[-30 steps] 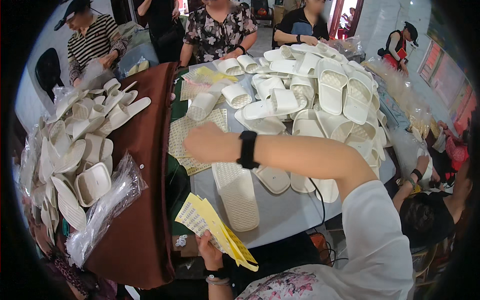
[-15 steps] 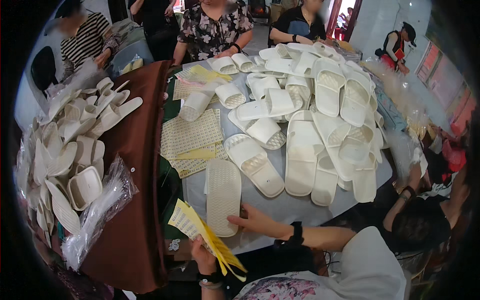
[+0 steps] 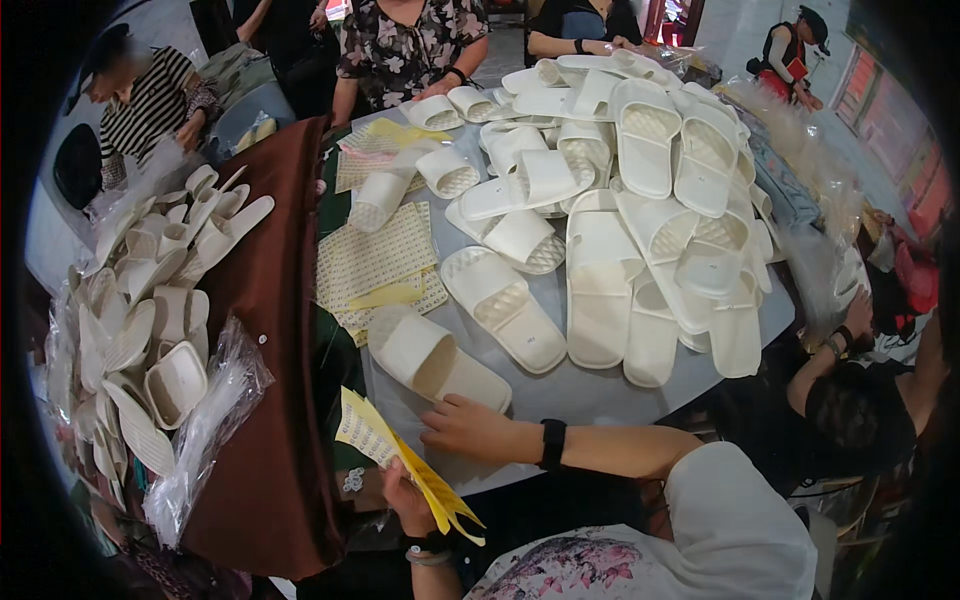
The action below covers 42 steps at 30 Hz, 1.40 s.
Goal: Apply size labels to white slippers in a manufacturing setting.
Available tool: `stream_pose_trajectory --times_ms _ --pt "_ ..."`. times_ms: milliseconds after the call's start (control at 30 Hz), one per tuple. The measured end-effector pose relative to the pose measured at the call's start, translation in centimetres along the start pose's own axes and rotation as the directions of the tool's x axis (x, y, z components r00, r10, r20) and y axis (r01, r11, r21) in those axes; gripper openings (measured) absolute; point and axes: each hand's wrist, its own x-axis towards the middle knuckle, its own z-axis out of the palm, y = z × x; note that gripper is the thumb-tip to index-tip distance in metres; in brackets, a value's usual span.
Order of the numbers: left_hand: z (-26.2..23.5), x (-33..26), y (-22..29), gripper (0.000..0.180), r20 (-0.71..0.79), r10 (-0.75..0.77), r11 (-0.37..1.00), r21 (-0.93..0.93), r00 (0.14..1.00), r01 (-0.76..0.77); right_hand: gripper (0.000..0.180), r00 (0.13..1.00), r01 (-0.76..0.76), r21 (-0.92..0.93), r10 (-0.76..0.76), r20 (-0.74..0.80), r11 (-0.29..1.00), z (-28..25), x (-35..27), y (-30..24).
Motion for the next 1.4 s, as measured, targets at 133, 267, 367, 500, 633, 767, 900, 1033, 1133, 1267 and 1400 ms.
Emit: stream_pose_trajectory --times_ms 133,267,367,500,633,767,900,1033,1133,1267,1400 --pt "-2.9 1.3 -0.7 0.019 0.052 0.024 0.994 0.101 0.998 -0.029 0.029 0.949 -0.311 0.265 0.286 0.132 0.912 -2.6 0.2 1.7" --pt "-3.8 1.6 -0.6 0.022 0.161 -0.081 0.996 0.053 0.984 0.073 0.048 0.89 -0.449 -0.185 0.421 -0.172 0.874 -6.5 -0.5 9.3" --pt "-4.0 2.0 -0.8 0.027 0.176 -0.091 0.996 0.038 0.98 0.086 0.057 0.91 -0.413 -0.361 0.396 -0.126 0.836 -6.4 -0.5 14.7" --pt "-4.5 2.1 -0.6 0.029 0.15 -0.06 0.997 0.053 0.987 0.052 0.062 0.896 -0.382 -0.302 0.43 0.111 0.874 -7.7 2.8 15.3" --pt "-2.1 1.2 0.3 0.031 0.157 -0.081 0.996 0.035 0.984 0.076 0.076 0.908 -0.224 -0.393 0.338 0.249 0.892 -7.9 5.0 12.9" --pt "-0.8 0.9 0.7 0.032 0.176 -0.071 0.997 0.031 0.982 0.066 0.098 0.691 -0.201 -0.185 0.273 0.669 0.962 -7.4 8.0 14.1" --pt "0.2 1.0 0.3 0.019 0.067 0.005 0.991 0.134 0.998 -0.014 0.111 0.514 -0.37 0.001 0.204 0.833 0.929 -7.7 11.8 14.8" --pt "-0.1 0.9 0.4 0.023 0.103 0.007 0.985 0.168 0.995 -0.024 0.112 0.557 -0.254 -0.004 0.15 0.817 0.967 -5.0 13.5 15.4" --pt "0.2 0.8 0.3 0.02 0.091 0.024 0.99 0.14 0.996 -0.037 0.104 0.552 -0.294 0.019 0.153 0.82 0.956 -4.8 13.0 14.9" --pt "2.1 -0.1 0.8 0.023 0.108 0.045 0.988 0.139 0.993 -0.06 0.097 0.563 -0.406 0.027 0.227 0.795 0.914 -5.5 10.4 15.1" --pt "1.8 0.0 0.8 0.031 0.185 -0.001 0.989 0.148 0.983 -0.027 0.086 0.565 -0.436 -0.026 0.297 0.77 0.9 -8.4 7.4 14.4"
